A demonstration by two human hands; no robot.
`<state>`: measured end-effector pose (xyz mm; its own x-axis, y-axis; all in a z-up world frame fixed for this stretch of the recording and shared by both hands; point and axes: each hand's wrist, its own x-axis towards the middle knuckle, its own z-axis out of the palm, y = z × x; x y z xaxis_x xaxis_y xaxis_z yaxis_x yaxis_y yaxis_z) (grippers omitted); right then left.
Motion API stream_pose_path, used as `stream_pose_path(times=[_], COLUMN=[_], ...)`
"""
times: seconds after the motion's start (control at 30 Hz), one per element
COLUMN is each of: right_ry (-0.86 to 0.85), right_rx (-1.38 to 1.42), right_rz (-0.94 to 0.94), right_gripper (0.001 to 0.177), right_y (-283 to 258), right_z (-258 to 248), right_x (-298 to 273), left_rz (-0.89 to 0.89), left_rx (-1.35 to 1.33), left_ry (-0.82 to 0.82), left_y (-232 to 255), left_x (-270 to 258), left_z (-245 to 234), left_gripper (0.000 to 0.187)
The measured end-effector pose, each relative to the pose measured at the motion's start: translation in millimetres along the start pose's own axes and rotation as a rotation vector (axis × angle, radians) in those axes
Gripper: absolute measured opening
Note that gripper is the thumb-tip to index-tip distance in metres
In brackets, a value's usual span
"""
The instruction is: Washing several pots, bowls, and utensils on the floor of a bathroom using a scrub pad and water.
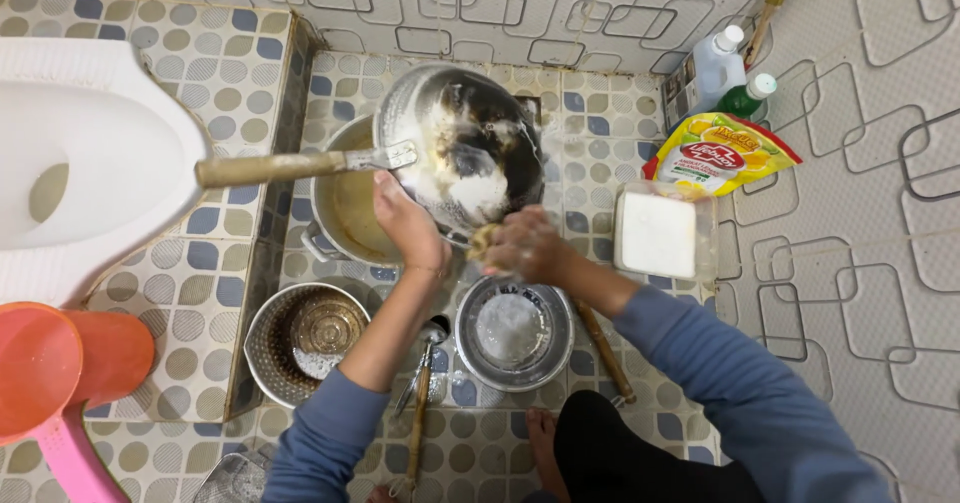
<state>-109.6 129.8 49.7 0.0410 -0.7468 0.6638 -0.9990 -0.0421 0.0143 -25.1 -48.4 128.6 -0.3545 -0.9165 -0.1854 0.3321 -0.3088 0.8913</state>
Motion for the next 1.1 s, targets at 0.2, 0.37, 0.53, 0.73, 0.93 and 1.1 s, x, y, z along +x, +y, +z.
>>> stream_pose_path(times=[0.2, 0.37, 0.53, 0.73, 0.93, 1.1], right_ry=[0.071, 0.117, -0.358, -0.626, -0.891, -0.777], right_rx=[0.192, 0.258, -0.248, -0.18, -0.41, -0.056], right_rz=[0.662, 1.353, 1.124, 0.762, 0.677, 1.013], right_gripper=[0.016, 0.027, 0.044, 0.075, 0.05, 0.083], right_y=[30.2, 102.6, 124.1, 146.8, 151.1, 199.5], right_z=[-58.7, -66.2, -77.3, -43.4, -56.7, -51.3], right_x=[-10.8, -174.9, -265.8, -322.1, -303.8, -344.7], left_rz=[0.184, 0.342, 0.148, 0.265, 0.058, 0.355], left_rx=[0.029, 0.49, 0.686, 1.033, 0.571, 1.004], left_ry=[-0.167, -0.42, -0.559, -0.263, 0.437, 0.74], left_y=[1.7, 90.1, 214.3, 306.4, 355.3, 348.4], left_x=[23.0, 49.0, 18.8, -22.3, -140.1, -248.3], left_z=[-9.6, -27.8, -80.2, -242.0, -437.8, -501.2], left_gripper=[0.043, 0.025, 0.025, 0.027, 0.047, 0.039])
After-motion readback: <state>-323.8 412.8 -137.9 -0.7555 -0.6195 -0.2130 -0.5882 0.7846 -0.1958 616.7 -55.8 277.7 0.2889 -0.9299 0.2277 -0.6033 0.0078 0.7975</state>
